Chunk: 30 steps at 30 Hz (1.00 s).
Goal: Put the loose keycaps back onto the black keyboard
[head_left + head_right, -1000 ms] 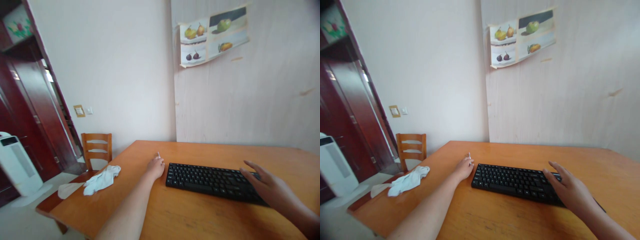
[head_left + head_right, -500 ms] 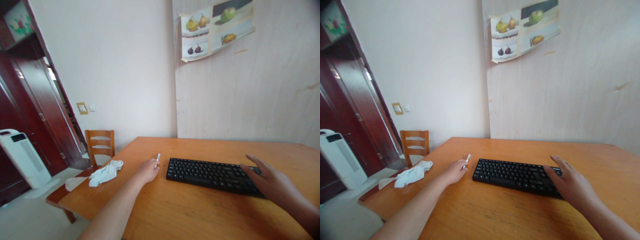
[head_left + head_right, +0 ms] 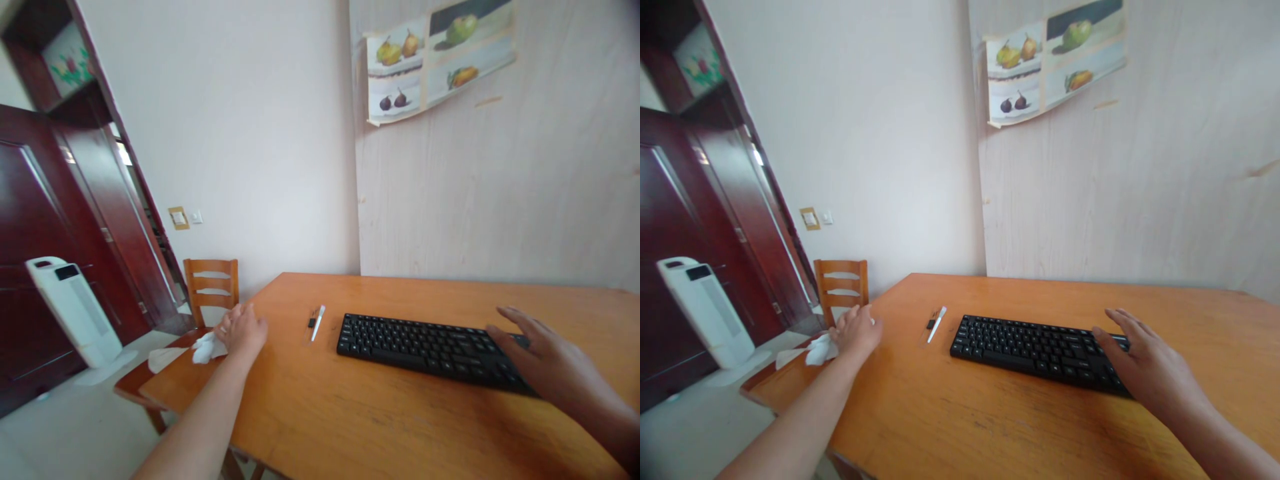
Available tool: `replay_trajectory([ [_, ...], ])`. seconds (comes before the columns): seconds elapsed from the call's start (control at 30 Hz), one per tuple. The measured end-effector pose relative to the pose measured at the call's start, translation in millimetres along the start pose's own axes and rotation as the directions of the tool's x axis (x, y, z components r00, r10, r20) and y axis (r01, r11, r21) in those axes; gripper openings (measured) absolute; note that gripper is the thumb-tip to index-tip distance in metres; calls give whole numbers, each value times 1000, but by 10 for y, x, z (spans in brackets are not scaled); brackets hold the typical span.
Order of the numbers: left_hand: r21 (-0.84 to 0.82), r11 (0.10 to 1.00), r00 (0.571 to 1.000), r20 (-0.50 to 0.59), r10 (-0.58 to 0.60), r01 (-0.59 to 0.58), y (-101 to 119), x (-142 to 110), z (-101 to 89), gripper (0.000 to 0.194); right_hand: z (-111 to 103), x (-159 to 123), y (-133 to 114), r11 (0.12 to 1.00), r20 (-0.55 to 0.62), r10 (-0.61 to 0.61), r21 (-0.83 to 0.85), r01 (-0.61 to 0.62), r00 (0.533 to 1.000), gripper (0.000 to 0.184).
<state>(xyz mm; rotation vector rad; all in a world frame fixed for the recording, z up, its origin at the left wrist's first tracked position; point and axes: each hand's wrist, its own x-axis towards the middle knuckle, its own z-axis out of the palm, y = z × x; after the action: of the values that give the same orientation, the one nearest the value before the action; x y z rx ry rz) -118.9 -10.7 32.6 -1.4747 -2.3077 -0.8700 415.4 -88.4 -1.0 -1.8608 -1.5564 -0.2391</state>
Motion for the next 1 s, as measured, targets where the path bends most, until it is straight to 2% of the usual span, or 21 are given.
replay_trajectory([
  [0.1,66,997,997,54,-51,47,-229,38,-20,38,0,-3,-14,1000,12,-12,-10,12,1000,64],
  [0.27,49,998,998,54,22,-25,-403,45,-34,33,4,1,-10,1000,16,-15,-17,16,1000,65],
  [0.37,27,995,996,-22,92,-91,-332,-9,-99,29,3,4,-13,1000,15,-7,-30,8,1000,66],
  [0.5,-55,959,953,-138,269,-278,-38,-90,-131,23,33,8,3,998,25,-36,-43,37,999,66],
  [0.63,-78,941,942,-85,324,-330,287,-55,44,24,101,12,55,997,7,-68,-44,68,998,66],
  [0.73,-64,942,944,-26,329,-330,393,24,215,23,139,10,85,996,-7,-76,-44,76,997,66],
  [0.83,-33,943,942,34,333,-332,355,83,317,20,152,3,85,994,-25,-100,-36,99,995,65],
  [1.0,-3,933,926,121,359,-361,193,133,362,17,154,-3,53,994,-36,-114,-6,113,993,62],
])
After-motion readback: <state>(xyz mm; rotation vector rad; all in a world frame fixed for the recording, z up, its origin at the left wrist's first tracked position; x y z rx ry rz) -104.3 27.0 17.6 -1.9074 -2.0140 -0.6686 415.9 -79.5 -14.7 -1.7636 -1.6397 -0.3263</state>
